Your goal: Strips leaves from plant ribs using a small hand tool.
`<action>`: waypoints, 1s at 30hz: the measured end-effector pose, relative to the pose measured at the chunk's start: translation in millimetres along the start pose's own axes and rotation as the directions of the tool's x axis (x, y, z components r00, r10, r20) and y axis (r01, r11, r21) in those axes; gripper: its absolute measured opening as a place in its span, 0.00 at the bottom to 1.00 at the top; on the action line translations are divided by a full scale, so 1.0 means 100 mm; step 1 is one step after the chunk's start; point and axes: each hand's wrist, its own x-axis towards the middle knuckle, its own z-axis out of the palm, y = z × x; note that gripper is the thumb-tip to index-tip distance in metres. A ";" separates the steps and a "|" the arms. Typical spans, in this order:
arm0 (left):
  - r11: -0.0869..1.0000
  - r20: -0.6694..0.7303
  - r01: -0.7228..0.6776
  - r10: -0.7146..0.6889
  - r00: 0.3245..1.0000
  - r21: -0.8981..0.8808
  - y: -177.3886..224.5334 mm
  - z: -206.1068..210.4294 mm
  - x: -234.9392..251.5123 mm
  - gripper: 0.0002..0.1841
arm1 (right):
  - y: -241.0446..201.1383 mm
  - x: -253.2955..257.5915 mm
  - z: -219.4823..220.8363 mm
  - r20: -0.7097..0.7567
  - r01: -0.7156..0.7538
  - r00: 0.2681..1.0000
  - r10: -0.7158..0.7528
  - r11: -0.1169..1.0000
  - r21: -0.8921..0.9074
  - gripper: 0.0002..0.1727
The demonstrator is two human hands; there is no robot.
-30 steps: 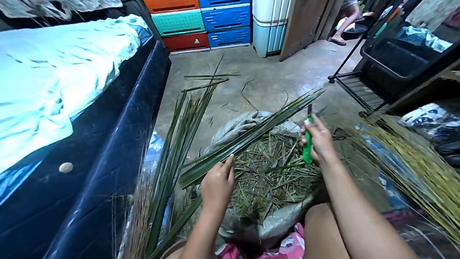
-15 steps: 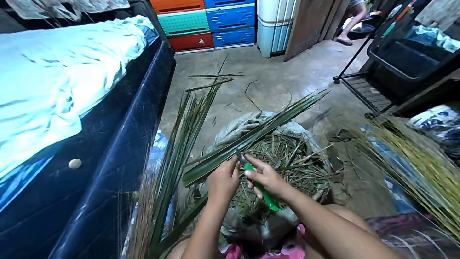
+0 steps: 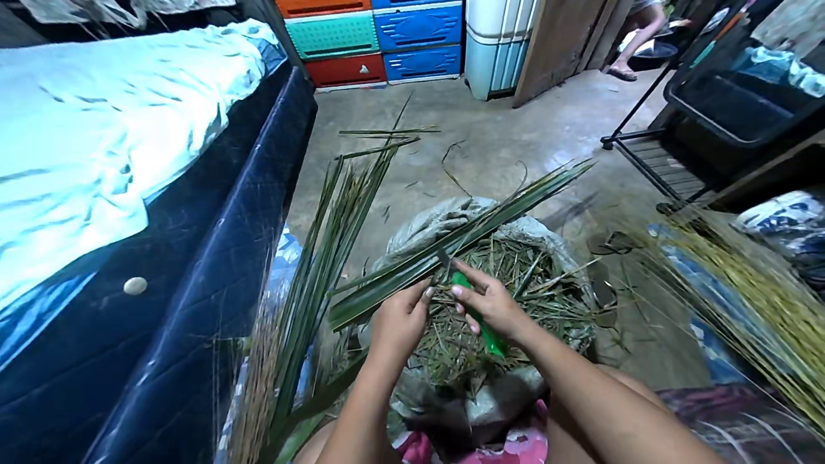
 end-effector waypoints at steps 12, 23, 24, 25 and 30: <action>0.998 0.055 0.042 -0.044 0.997 0.040 -0.06 -0.10 -0.04 0.18 | -0.32 0.09 -0.90 -0.493 0.280 0.847 -0.200 0.956 0.092 0.30; 0.944 -0.234 -0.023 0.105 0.967 0.329 0.14 0.24 -0.01 0.17 | 0.02 -0.10 0.08 0.173 -0.127 0.978 0.116 0.990 0.055 0.38; 0.940 -0.258 -0.035 0.129 0.957 0.340 0.15 0.27 -0.01 0.16 | 0.04 -0.09 0.10 0.171 -0.144 0.977 0.128 0.986 0.084 0.38; 0.935 -0.281 -0.045 0.151 0.948 0.352 0.14 0.29 -0.01 0.16 | 0.05 -0.08 0.11 0.168 -0.153 0.977 0.134 0.982 0.111 0.38; 0.904 -0.356 -0.095 0.259 0.898 0.416 0.08 0.33 0.00 0.14 | 0.07 -0.07 0.13 0.165 -0.168 0.976 0.141 0.971 0.169 0.37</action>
